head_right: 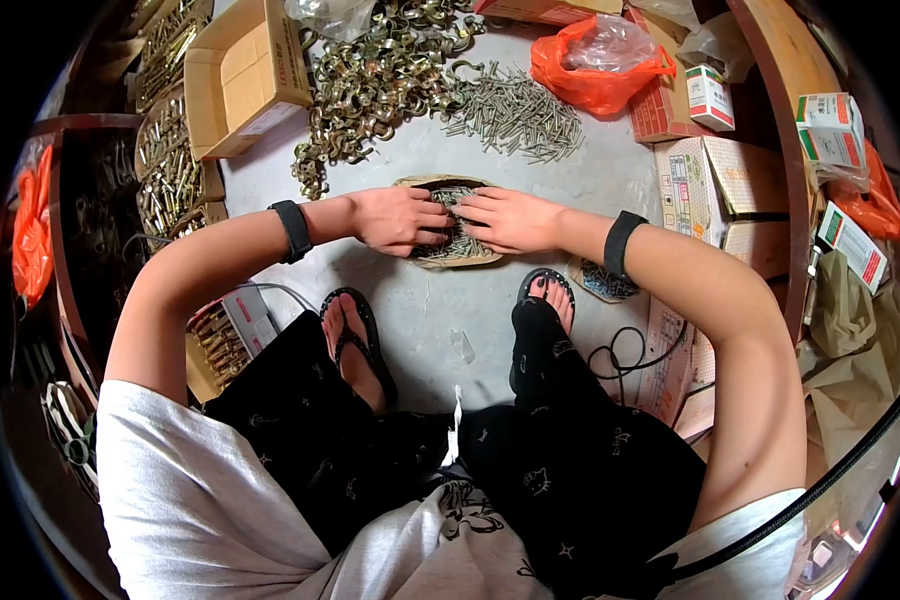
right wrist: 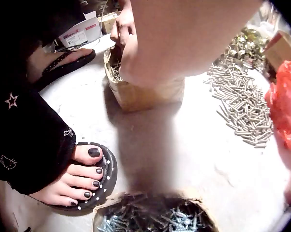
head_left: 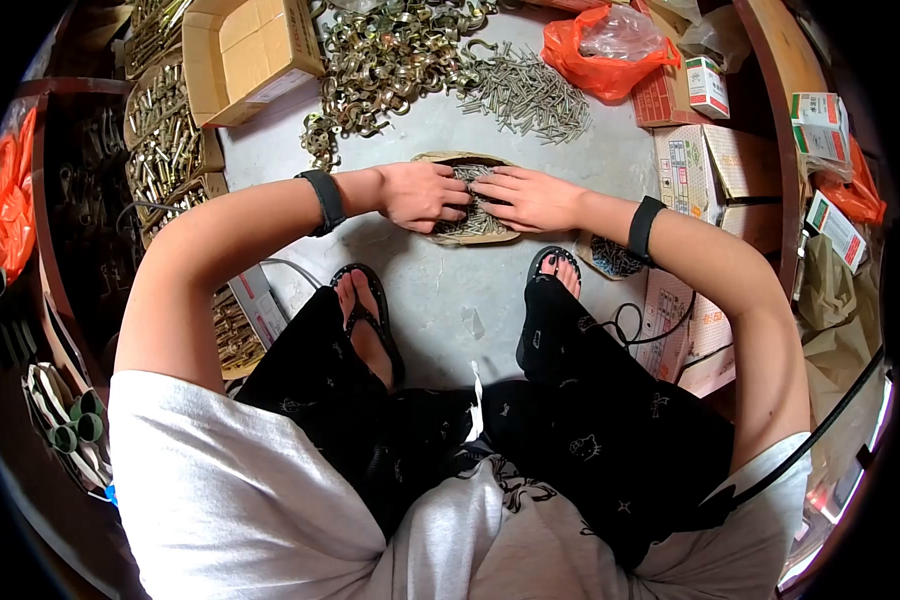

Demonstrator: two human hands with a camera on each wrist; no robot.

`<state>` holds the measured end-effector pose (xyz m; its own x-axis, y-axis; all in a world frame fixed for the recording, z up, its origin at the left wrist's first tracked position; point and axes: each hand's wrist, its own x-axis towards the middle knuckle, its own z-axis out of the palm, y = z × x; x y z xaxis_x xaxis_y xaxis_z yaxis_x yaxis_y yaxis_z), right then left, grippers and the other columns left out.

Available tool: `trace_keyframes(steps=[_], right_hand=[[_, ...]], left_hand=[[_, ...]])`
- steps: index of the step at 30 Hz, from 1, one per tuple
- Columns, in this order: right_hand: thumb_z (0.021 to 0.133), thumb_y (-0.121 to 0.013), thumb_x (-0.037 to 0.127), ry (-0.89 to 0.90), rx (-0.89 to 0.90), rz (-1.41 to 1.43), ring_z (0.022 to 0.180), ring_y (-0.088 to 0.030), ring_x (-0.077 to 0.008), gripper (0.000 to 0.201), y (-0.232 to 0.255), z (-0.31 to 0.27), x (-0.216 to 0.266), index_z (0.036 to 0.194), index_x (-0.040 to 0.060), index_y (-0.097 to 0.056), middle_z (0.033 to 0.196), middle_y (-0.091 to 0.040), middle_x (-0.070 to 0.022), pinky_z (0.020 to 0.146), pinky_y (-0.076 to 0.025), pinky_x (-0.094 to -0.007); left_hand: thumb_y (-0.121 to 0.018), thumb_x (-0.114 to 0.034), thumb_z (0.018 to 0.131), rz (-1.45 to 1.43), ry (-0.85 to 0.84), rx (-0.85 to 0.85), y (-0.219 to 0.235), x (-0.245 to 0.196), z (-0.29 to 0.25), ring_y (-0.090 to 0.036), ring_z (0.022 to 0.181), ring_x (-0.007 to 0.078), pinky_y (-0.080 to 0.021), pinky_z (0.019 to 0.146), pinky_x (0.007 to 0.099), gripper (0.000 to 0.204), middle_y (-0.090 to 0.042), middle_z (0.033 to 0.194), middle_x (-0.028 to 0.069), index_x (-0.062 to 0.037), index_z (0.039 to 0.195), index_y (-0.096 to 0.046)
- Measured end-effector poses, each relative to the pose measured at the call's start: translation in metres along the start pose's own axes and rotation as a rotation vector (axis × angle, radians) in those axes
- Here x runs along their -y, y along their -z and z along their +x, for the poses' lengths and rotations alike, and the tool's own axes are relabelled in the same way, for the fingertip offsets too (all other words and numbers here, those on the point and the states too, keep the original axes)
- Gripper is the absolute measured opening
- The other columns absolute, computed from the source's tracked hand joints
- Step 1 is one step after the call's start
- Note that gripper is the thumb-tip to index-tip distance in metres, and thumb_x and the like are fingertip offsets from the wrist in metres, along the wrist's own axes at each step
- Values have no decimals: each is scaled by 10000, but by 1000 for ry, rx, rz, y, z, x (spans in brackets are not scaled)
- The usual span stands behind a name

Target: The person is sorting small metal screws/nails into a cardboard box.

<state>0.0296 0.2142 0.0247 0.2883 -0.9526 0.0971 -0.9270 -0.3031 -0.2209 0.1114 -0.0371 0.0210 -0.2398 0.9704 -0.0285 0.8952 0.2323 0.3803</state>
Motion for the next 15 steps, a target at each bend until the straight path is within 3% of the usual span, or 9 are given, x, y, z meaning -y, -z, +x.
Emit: trace_keyframes(steps=[2,7,10,15], right_hand=[[894,-564,279,-27,117,17,1316,-441,-324,352,-1,-1,0,1143,32,-595,1400,-472,-205,1134,-318,-439],[907,-555,301,-66,108,59,1311,-445,-347,372,-7,-8,-2,1169,42,-599,1389,-483,-204,1117,-338,-446],[904,-562,309,-76,125,62,1302,-452,-347,386,-8,-7,-2,1183,45,-600,1382,-491,-198,1100,-356,-441],[899,-575,299,-87,143,56,1289,-464,-336,376,-9,-5,-2,1172,43,-601,1381,-497,-188,1068,-388,-426]], left_hand=[[-514,-303,852,8,-9,-5,-10,3,-2,-495,1211,285,-391,995,425,449,-531,1299,150,-47,1212,-592],[-496,-310,877,39,-15,-18,-16,5,-6,-468,1279,299,-356,1058,446,451,-491,1397,159,-45,1229,-590],[-499,-312,865,-8,-3,13,-12,4,-3,-478,1258,300,-363,1037,451,444,-513,1355,161,-41,1200,-605],[-502,-304,842,-29,1,69,-7,4,1,-520,1087,283,-398,934,439,352,-554,1108,128,-43,1039,-631]])
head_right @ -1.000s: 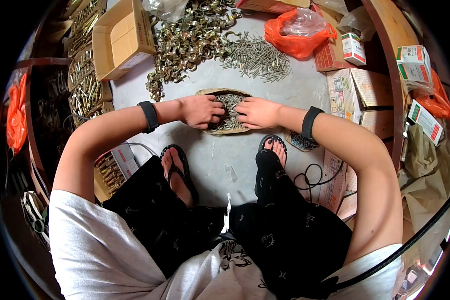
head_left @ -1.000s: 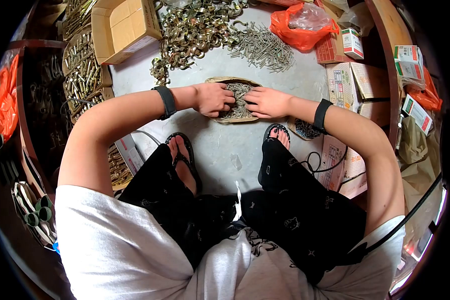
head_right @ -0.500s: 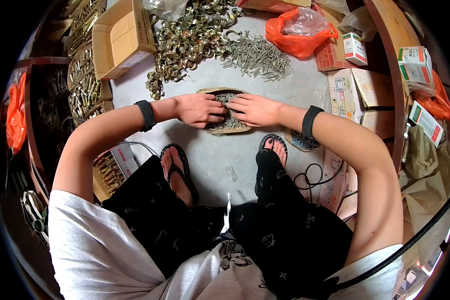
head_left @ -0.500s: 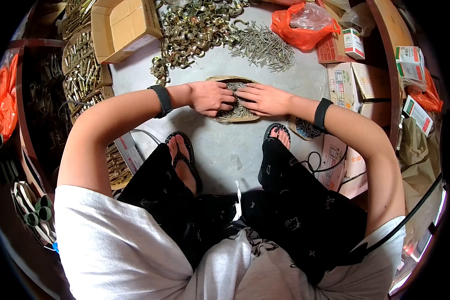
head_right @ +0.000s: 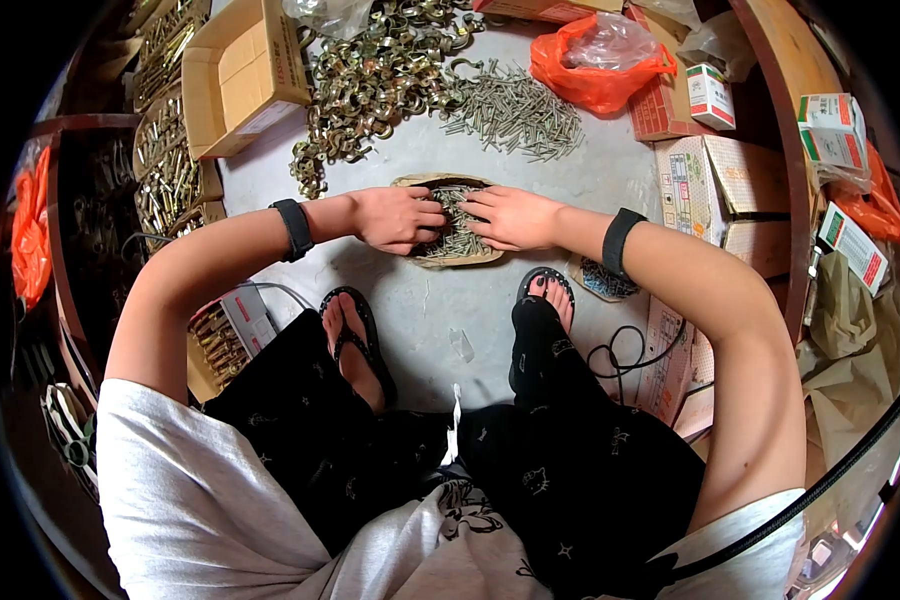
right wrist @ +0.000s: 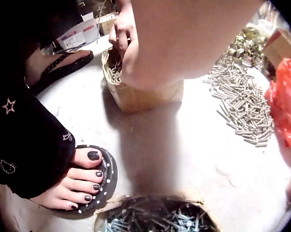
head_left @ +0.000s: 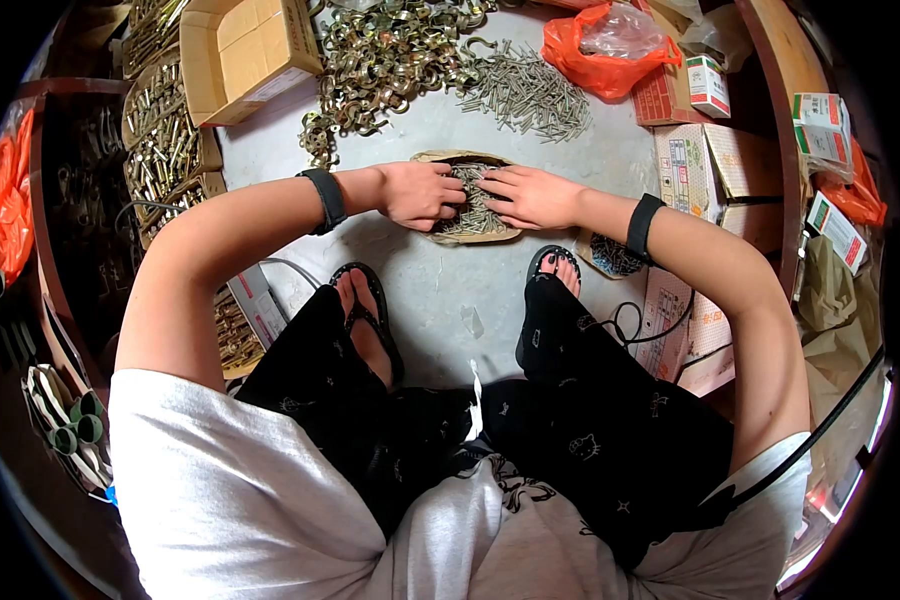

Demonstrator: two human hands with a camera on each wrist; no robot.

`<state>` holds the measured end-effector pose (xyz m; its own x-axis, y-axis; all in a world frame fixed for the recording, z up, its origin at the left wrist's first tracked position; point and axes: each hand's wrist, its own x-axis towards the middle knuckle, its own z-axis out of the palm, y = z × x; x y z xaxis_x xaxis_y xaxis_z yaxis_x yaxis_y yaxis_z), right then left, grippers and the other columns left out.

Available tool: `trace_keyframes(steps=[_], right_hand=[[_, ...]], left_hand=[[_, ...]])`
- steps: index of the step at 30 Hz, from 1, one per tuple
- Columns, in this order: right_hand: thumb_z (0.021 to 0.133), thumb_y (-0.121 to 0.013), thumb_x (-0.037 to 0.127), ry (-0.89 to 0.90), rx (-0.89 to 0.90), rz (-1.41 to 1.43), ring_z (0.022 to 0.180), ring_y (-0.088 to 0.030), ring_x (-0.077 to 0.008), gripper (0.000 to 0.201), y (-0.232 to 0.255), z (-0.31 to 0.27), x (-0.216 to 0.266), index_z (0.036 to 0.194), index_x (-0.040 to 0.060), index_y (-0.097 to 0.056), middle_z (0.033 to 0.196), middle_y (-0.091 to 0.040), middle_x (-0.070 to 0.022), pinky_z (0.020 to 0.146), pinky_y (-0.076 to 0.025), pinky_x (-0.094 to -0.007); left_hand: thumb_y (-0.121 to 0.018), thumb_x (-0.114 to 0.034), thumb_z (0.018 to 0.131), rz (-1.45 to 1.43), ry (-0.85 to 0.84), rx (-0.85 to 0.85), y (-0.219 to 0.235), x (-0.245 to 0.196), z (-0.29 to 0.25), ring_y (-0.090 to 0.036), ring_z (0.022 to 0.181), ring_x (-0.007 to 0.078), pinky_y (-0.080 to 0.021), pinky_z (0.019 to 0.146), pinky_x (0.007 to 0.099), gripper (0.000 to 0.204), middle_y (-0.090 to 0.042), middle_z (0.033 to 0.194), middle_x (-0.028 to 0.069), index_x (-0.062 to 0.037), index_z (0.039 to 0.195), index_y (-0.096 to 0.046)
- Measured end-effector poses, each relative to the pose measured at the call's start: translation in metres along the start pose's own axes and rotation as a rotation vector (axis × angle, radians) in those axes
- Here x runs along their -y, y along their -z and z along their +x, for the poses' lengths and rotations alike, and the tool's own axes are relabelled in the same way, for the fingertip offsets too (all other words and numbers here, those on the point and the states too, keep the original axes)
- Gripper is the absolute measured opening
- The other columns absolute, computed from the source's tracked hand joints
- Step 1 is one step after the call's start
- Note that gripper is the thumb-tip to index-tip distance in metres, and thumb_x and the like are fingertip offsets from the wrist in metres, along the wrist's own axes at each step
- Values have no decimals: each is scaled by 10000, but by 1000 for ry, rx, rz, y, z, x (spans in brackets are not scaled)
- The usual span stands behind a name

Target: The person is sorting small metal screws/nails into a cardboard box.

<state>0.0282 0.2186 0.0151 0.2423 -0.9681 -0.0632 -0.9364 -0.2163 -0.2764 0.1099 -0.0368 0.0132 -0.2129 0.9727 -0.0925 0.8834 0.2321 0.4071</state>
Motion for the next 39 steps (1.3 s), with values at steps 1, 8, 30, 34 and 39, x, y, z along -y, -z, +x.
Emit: trace_keyframes(steps=[1,8,30,34,39], right_hand=[[898,-577,294,3,-3,-1,1283,-467,-333,365,-1,1,0,1156,38,-603,1368,-505,-182,1060,-396,-422],[858,-606,268,14,-51,30,1188,-501,-296,315,-1,2,-2,1063,29,-613,1215,-561,-138,1002,-436,-408],[941,-497,440,81,134,67,1392,-357,-312,587,-9,0,26,1378,49,-472,1505,-376,-179,1152,-270,-462],[948,-482,452,93,158,26,1391,-361,-299,588,-8,-3,17,1375,48,-473,1513,-372,-167,1154,-269,-467],[950,-485,432,88,183,13,1389,-364,-299,569,-9,-4,17,1374,54,-475,1508,-384,-154,1153,-273,-466]], left_hand=[[-502,-304,842,0,-1,0,0,0,0,-520,1087,283,-398,934,439,352,-554,1108,128,-43,1039,-631],[-518,-328,832,55,5,-72,8,-1,1,-516,1040,277,-405,905,421,327,-546,1056,126,-48,971,-615],[-489,-310,875,-2,-96,-133,-14,1,-10,-488,1243,338,-379,1030,454,461,-534,1310,185,-13,1214,-584],[-489,-305,862,-30,-69,-48,-11,1,-8,-488,1239,333,-368,1046,457,456,-548,1288,183,-14,1197,-593],[-484,-298,856,-52,-46,-1,-6,0,-5,-492,1226,331,-368,1045,453,445,-559,1258,177,-17,1182,-602]])
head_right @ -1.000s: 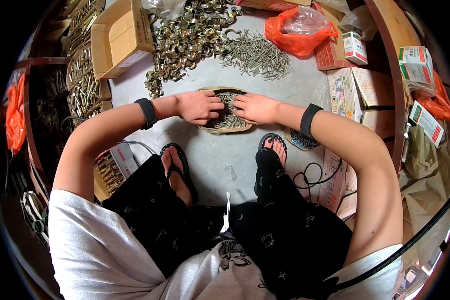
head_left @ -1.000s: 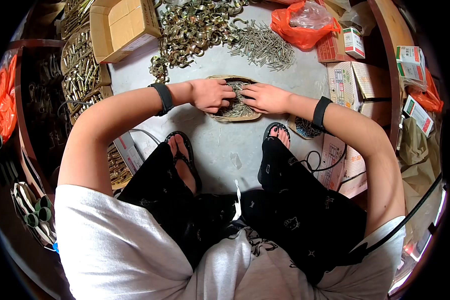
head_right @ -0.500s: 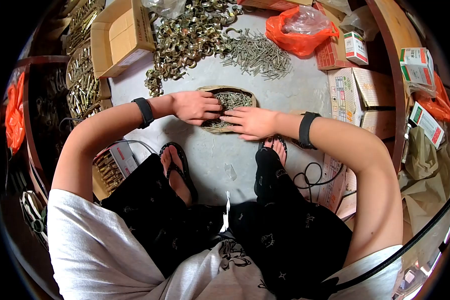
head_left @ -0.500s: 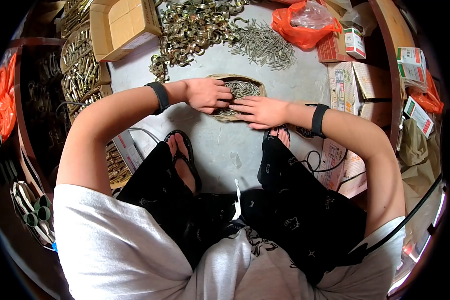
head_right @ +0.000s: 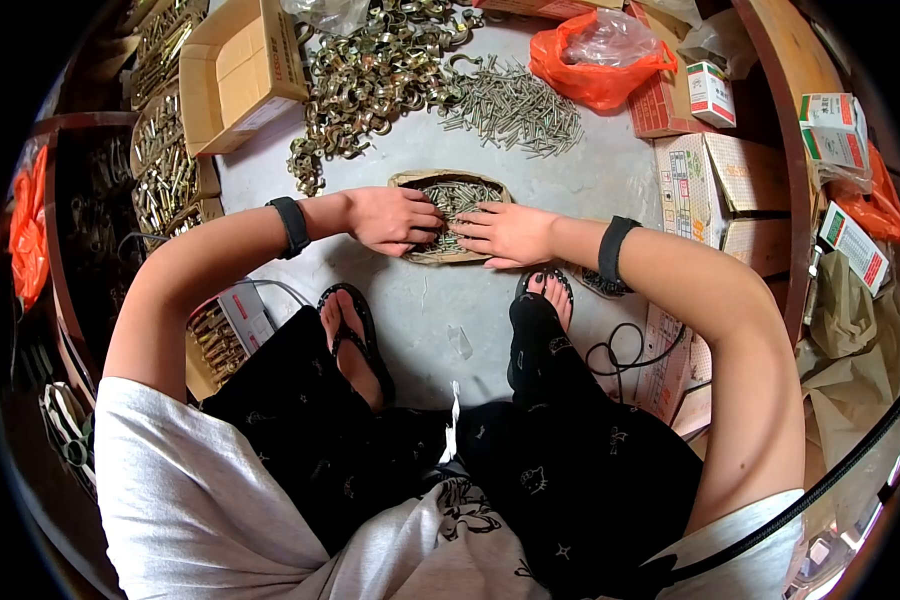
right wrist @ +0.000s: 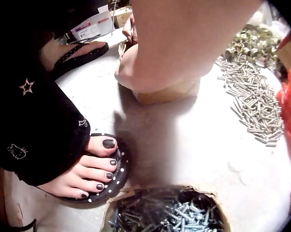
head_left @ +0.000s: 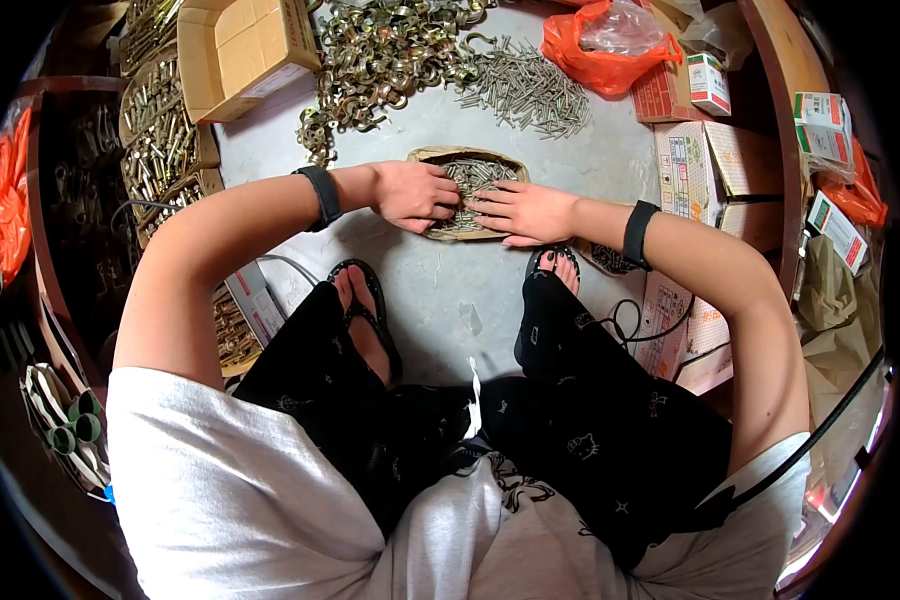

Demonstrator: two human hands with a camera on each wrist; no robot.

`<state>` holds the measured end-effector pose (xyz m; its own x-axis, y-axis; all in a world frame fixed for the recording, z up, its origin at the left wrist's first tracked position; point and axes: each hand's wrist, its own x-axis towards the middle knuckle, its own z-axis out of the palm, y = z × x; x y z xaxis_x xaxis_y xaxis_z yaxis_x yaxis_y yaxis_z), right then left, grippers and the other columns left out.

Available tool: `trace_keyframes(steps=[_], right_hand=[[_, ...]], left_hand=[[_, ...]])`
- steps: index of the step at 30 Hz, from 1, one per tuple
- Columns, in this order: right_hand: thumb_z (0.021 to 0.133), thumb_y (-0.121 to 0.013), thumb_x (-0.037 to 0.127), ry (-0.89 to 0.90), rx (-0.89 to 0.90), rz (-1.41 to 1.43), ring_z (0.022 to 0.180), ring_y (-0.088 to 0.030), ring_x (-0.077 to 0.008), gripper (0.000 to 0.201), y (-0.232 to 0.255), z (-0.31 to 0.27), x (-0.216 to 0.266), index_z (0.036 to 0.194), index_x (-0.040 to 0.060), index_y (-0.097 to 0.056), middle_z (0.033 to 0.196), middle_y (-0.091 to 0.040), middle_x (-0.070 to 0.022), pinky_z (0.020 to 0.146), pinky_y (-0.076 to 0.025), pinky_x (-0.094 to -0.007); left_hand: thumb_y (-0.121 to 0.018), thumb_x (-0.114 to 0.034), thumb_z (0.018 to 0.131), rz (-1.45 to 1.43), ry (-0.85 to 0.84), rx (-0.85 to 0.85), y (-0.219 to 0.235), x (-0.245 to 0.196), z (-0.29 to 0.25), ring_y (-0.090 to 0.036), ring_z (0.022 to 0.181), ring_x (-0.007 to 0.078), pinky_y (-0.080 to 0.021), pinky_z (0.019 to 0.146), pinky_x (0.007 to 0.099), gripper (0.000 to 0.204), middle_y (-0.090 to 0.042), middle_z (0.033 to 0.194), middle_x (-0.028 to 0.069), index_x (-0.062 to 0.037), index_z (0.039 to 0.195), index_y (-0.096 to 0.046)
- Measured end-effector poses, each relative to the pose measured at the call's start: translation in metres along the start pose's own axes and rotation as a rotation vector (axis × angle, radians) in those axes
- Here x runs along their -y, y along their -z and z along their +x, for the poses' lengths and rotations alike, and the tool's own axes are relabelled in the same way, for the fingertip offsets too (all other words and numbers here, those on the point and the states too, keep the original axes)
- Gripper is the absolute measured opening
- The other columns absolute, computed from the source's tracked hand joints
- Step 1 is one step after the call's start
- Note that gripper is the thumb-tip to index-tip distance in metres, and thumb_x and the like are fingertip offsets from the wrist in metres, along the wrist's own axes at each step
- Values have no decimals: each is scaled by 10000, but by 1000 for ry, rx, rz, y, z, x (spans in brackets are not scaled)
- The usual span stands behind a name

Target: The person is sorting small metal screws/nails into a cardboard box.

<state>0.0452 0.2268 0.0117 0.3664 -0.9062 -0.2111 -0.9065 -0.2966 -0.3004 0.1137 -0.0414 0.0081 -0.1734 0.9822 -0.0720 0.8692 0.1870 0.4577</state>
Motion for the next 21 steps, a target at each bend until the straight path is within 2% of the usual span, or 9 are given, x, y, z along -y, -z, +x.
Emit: trace_keyframes(steps=[11,16,18,19,20,21], right_hand=[[935,-516,387,-9,-73,13,1369,-383,-313,513,3,-6,-2,1330,60,-521,1469,-427,-151,1114,-321,-448],[938,-509,399,-14,-46,27,1362,-393,-315,509,9,-7,-2,1312,54,-530,1463,-431,-156,1108,-331,-444],[933,-535,352,-4,-226,44,1243,-493,-307,442,11,-7,-3,1257,51,-554,1359,-508,-151,1034,-403,-418],[933,-535,352,-5,-226,44,1243,-493,-307,442,14,-6,-5,1257,51,-554,1359,-508,-151,1034,-403,-418],[927,-551,317,-21,-259,107,1159,-526,-297,360,16,-6,-8,1164,47,-572,1269,-540,-145,967,-434,-405],[922,-567,283,-38,-293,169,1075,-559,-287,284,23,-4,-10,1072,42,-589,1179,-572,-139,900,-466,-392]], left_hand=[[-475,-306,864,25,1,-58,-3,0,-5,-487,1220,327,-391,998,454,438,-547,1252,166,-23,1175,-595],[-482,-311,864,25,26,1,1,0,-3,-506,1185,312,-403,969,447,430,-557,1226,164,-27,1166,-593],[-488,-309,864,23,20,8,3,0,-3,-511,1171,309,-404,966,444,428,-563,1211,162,-25,1167,-590],[-494,-307,864,21,15,15,4,0,-3,-517,1157,305,-405,963,441,426,-568,1197,159,-23,1167,-587],[-494,-307,864,21,15,15,6,1,-4,-517,1157,305,-405,963,441,426,-568,1197,159,-23,1167,-587],[-497,-303,866,42,9,-71,9,2,-5,-524,1138,303,-406,960,439,423,-573,1184,154,-21,1169,-584]])
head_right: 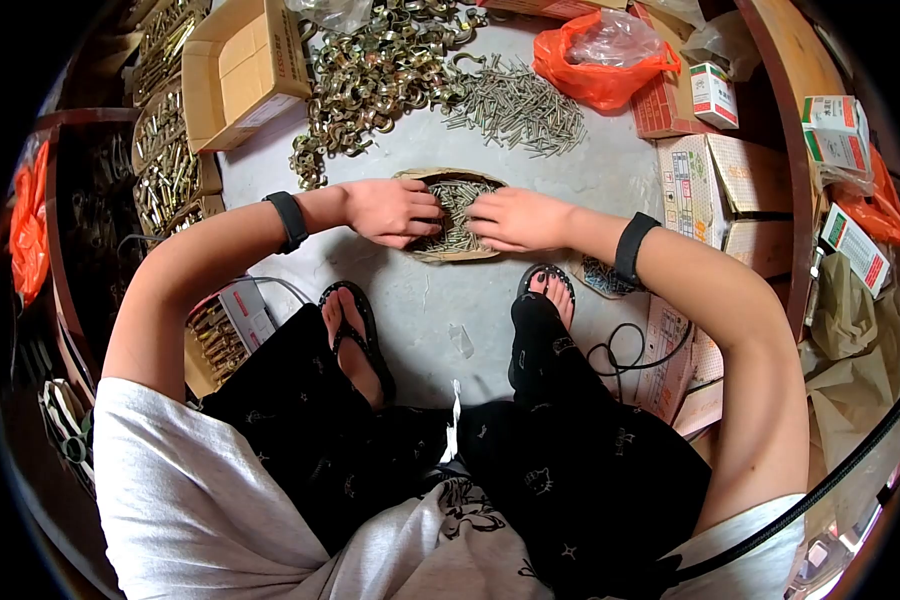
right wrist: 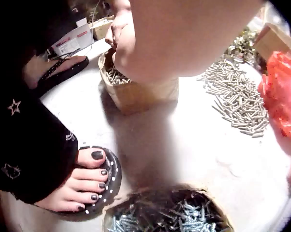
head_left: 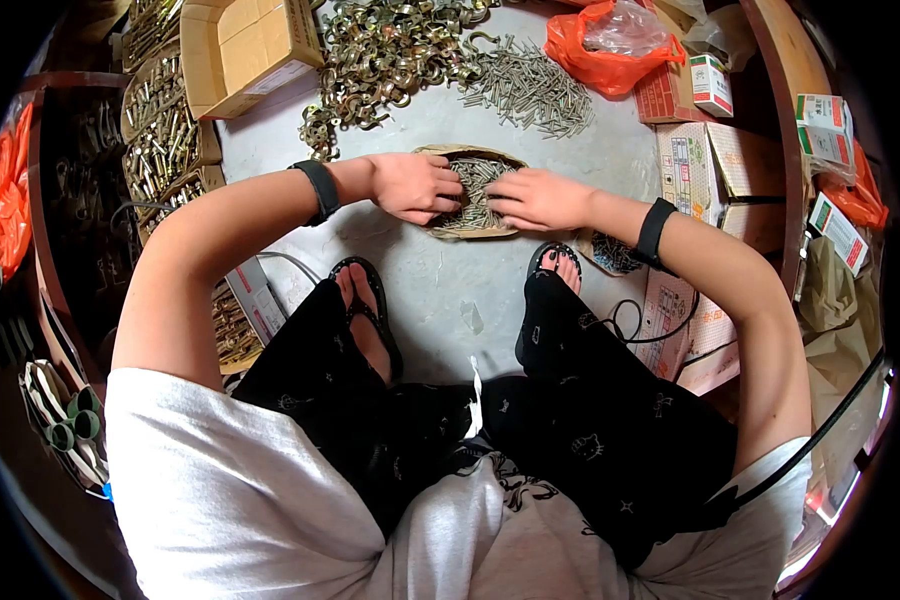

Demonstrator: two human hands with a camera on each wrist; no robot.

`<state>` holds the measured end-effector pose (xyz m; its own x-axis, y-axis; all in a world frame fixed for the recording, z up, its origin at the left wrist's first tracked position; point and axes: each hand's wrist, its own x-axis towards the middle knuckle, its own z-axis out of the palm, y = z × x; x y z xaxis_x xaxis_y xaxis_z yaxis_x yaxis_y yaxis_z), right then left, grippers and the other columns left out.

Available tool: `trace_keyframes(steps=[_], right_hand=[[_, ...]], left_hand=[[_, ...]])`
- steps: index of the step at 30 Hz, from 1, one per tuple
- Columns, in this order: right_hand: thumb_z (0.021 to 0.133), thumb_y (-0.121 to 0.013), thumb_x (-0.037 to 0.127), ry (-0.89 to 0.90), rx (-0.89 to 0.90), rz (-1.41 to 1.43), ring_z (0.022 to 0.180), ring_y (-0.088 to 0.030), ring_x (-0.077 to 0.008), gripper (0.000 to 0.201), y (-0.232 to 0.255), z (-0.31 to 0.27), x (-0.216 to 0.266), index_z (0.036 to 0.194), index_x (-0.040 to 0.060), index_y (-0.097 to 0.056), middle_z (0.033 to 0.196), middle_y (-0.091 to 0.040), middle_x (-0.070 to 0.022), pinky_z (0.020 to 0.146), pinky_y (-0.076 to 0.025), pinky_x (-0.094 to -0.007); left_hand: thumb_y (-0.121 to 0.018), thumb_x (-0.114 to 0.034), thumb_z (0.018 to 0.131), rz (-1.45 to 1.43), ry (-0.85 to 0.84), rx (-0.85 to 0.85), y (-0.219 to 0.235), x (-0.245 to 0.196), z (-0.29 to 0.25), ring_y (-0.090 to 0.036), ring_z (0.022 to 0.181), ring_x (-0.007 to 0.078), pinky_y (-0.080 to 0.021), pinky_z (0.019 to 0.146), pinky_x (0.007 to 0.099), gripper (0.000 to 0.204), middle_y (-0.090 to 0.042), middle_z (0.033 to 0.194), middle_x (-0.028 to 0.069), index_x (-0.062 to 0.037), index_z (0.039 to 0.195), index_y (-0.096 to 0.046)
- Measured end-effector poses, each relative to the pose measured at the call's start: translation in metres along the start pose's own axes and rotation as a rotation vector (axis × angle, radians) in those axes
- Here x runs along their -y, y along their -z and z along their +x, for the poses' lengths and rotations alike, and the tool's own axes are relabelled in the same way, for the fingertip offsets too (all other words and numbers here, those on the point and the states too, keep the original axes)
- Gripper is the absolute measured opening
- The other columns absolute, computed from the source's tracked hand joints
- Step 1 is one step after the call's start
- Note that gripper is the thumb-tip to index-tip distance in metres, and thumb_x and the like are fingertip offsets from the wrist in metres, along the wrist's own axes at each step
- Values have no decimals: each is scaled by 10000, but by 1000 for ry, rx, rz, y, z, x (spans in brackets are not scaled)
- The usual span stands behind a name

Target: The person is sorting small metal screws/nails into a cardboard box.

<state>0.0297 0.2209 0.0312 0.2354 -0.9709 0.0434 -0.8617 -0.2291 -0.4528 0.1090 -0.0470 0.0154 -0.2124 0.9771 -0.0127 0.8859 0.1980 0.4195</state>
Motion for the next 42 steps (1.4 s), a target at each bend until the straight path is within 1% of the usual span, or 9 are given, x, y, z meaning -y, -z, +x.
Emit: trace_keyframes(steps=[3,4,8,13,17,20,31,37,42], right_hand=[[905,-598,224,-174,33,-52,978,-564,-284,205,21,5,-7,917,23,-562,1023,-564,-124,802,-478,-405],[918,-584,227,-165,-154,-99,812,-595,-279,235,26,8,-10,800,41,-502,827,-567,-111,664,-482,-413],[983,-497,297,-433,-75,-117,549,-606,-385,287,34,-2,-37,814,68,-527,582,-572,-167,520,-484,-504],[972,-487,254,-671,148,-137,655,-640,-409,207,52,-19,-70,988,52,-532,666,-619,-198,625,-517,-516],[882,-494,69,-866,126,-252,928,-660,-372,411,56,-30,-97,1286,54,-425,1060,-619,-213,787,-543,-466],[889,-477,55,-844,6,-346,1046,-626,-349,352,54,-32,-107,1241,60,-474,1147,-546,-201,826,-543,-461],[859,-528,92,-765,63,-399,947,-667,-315,154,58,-5,-131,947,40,-642,1001,-632,-147,775,-551,-408],[859,-632,181,-515,-485,-448,743,-627,-256,143,51,-13,-104,842,51,-573,821,-550,-87,610,-528,-365],[883,-658,223,-490,-486,-248,686,-625,-238,186,46,-3,-40,866,79,-542,792,-549,-76,568,-520,-363]], left_hand=[[-519,-290,880,70,-16,-165,13,8,-1,-543,1059,288,-419,926,416,403,-574,1128,134,-18,1171,-578],[-532,-287,886,97,57,-189,19,11,0,-546,1027,279,-427,903,402,383,-566,1092,124,-23,1160,-575],[-580,-265,890,188,214,-306,42,27,6,-538,939,255,-442,825,373,281,-520,983,92,-54,1073,-549],[-604,-247,881,191,417,-394,55,47,22,-550,923,284,-456,827,402,233,-517,960,102,-59,992,-522],[-615,-223,869,146,534,-356,50,63,41,-564,948,294,-468,813,405,224,-535,956,108,-58,997,-537],[-622,-205,852,145,569,-382,42,70,49,-561,953,297,-468,815,407,226,-539,966,105,-64,1006,-537],[-628,-198,829,132,742,-341,39,112,83,-540,1061,293,-460,889,428,320,-543,1073,121,-66,1114,-569],[-634,-166,834,174,744,-354,32,130,86,-524,1090,289,-459,910,416,318,-537,1098,108,-91,1137,-579],[-667,-180,827,141,756,-363,32,136,86,-537,1088,296,-467,910,412,288,-543,1091,107,-79,1083,-580]])
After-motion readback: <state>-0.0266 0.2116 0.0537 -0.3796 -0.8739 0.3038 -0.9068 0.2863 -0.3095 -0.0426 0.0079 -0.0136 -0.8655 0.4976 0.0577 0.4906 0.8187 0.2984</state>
